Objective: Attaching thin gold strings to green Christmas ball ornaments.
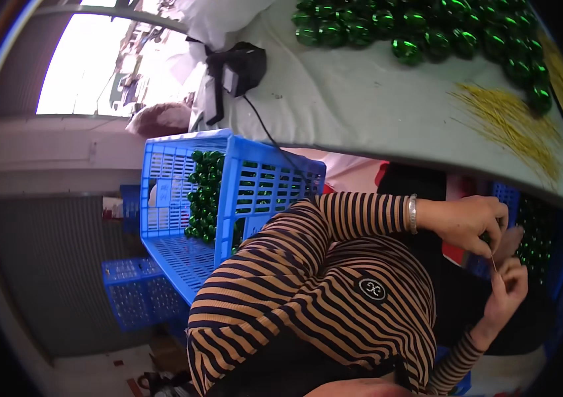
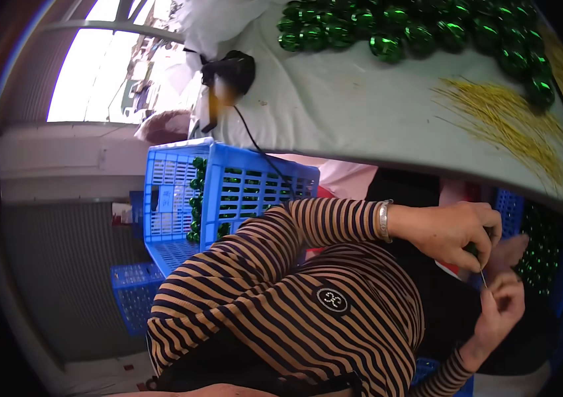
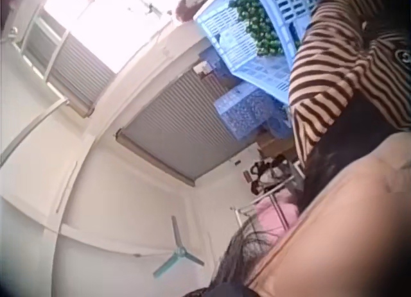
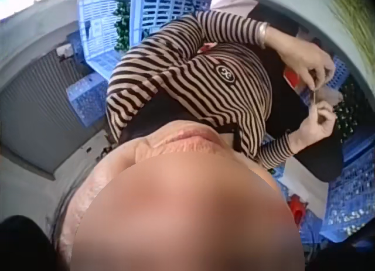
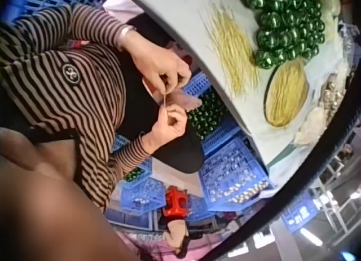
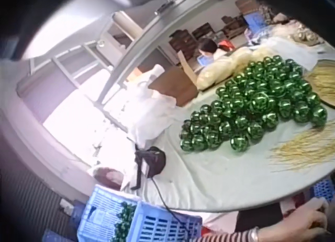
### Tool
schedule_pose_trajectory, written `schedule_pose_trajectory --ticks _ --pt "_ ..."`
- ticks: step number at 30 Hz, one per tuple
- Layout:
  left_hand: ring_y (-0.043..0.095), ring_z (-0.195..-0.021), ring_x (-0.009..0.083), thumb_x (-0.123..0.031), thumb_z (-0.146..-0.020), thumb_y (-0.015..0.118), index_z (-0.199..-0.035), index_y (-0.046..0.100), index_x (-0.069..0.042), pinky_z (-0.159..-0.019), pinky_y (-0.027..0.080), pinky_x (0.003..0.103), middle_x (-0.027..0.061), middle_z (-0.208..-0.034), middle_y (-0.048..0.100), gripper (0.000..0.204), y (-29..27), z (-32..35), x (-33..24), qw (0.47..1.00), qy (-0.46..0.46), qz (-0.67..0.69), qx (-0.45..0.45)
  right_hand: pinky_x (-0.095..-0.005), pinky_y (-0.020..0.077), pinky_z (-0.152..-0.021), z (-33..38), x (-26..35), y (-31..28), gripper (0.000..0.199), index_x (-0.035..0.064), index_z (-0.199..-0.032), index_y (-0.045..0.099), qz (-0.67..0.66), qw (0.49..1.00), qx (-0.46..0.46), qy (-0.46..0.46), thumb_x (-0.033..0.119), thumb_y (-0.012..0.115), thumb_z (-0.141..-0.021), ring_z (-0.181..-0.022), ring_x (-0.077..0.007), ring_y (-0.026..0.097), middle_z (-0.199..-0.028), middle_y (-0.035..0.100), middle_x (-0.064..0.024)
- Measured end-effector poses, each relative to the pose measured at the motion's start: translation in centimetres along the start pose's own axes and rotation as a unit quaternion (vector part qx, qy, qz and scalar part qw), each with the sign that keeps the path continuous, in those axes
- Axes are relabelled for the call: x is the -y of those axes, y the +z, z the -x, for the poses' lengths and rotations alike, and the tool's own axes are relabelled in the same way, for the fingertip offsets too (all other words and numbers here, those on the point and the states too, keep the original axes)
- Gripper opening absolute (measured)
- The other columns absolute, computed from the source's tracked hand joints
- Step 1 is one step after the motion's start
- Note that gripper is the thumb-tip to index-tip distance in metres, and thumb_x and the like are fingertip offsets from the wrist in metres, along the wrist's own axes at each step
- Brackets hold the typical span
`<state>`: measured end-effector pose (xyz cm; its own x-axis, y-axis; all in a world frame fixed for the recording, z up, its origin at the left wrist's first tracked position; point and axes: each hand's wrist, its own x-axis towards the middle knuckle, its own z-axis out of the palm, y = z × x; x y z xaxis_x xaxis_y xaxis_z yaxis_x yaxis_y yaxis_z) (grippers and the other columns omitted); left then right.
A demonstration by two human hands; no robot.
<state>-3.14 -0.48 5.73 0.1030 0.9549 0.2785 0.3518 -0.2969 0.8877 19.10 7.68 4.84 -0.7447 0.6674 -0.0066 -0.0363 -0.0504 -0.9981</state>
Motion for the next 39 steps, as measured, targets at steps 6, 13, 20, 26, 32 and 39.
schedule_pose_trajectory --ticks 6,13,20,26,32,39 --pt "0.051 -0.092 0.0256 -0.018 -0.070 0.069 -0.072 0.069 -0.010 -0.078 0.043 0.036 0.0067 -0.090 0.055 0.009 -0.7 -1.8 -0.5 0.998 0.053 -0.033 -0.003 -0.0218 0.0355 -0.071 -1.0 2.7 -3.2 0.021 0.0053 -0.073 0.039 0.094 0.994 0.033 0.038 -0.008 0.054 -0.078 -0.073 -0.0103 0.041 -0.079 0.044 -0.0042" --pt "0.049 -0.109 0.0301 -0.012 -0.071 0.071 -0.105 0.065 -0.016 -0.091 0.041 0.040 0.0107 -0.113 0.054 0.035 -6.6 -3.6 -1.9 0.947 0.071 -0.167 -0.265 -0.0207 0.0380 -0.070 -5.8 8.5 -9.7 0.018 0.0028 -0.073 0.044 0.140 0.974 -0.112 -0.140 -0.007 0.056 -0.083 -0.076 -0.0109 0.044 -0.081 0.048 -0.0034" --pt "0.046 -0.110 0.0307 -0.016 -0.070 0.072 -0.115 0.054 -0.008 -0.089 0.039 0.042 0.0134 -0.112 0.054 0.049 -17.1 1.5 3.4 0.731 -0.073 -0.538 -0.414 -0.0199 0.0416 -0.070 -11.0 8.7 -3.3 0.010 -0.0023 -0.092 0.062 0.326 0.931 -0.131 -0.099 0.004 0.061 -0.084 -0.077 -0.0080 0.052 -0.084 0.058 -0.0001" --pt "0.051 -0.107 0.0301 -0.020 -0.071 0.070 -0.118 0.052 -0.008 -0.091 0.041 0.039 0.0130 -0.111 0.057 0.051 -18.0 2.4 5.0 0.824 -0.158 -0.449 -0.307 -0.0361 0.0469 -0.068 -17.8 2.8 3.6 0.010 -0.0001 -0.081 0.062 0.501 0.809 -0.014 -0.308 0.009 0.062 -0.077 -0.077 -0.0312 0.058 -0.081 0.059 -0.0123" --pt "0.054 -0.098 0.0191 -0.007 -0.085 0.059 -0.121 0.049 0.003 -0.082 0.047 0.028 0.0138 -0.115 0.054 0.038 -16.9 5.0 1.3 0.877 -0.183 -0.150 -0.419 -0.0459 0.0493 -0.060 -21.3 -0.8 6.9 0.016 0.0064 -0.073 0.065 0.559 0.792 -0.001 -0.245 0.016 0.053 -0.071 -0.071 -0.0357 0.061 -0.073 0.062 -0.0165" --pt "0.048 -0.105 0.0307 -0.038 -0.081 0.066 -0.136 0.032 -0.003 -0.090 0.041 0.037 0.0195 -0.121 0.045 0.074 -11.4 5.5 2.8 0.790 -0.084 0.583 -0.171 -0.0405 0.0475 -0.059 -20.8 1.3 5.2 0.007 0.0118 -0.068 0.065 0.448 0.873 -0.042 -0.185 0.015 0.060 -0.066 -0.066 -0.0321 0.060 -0.068 0.063 -0.0108"
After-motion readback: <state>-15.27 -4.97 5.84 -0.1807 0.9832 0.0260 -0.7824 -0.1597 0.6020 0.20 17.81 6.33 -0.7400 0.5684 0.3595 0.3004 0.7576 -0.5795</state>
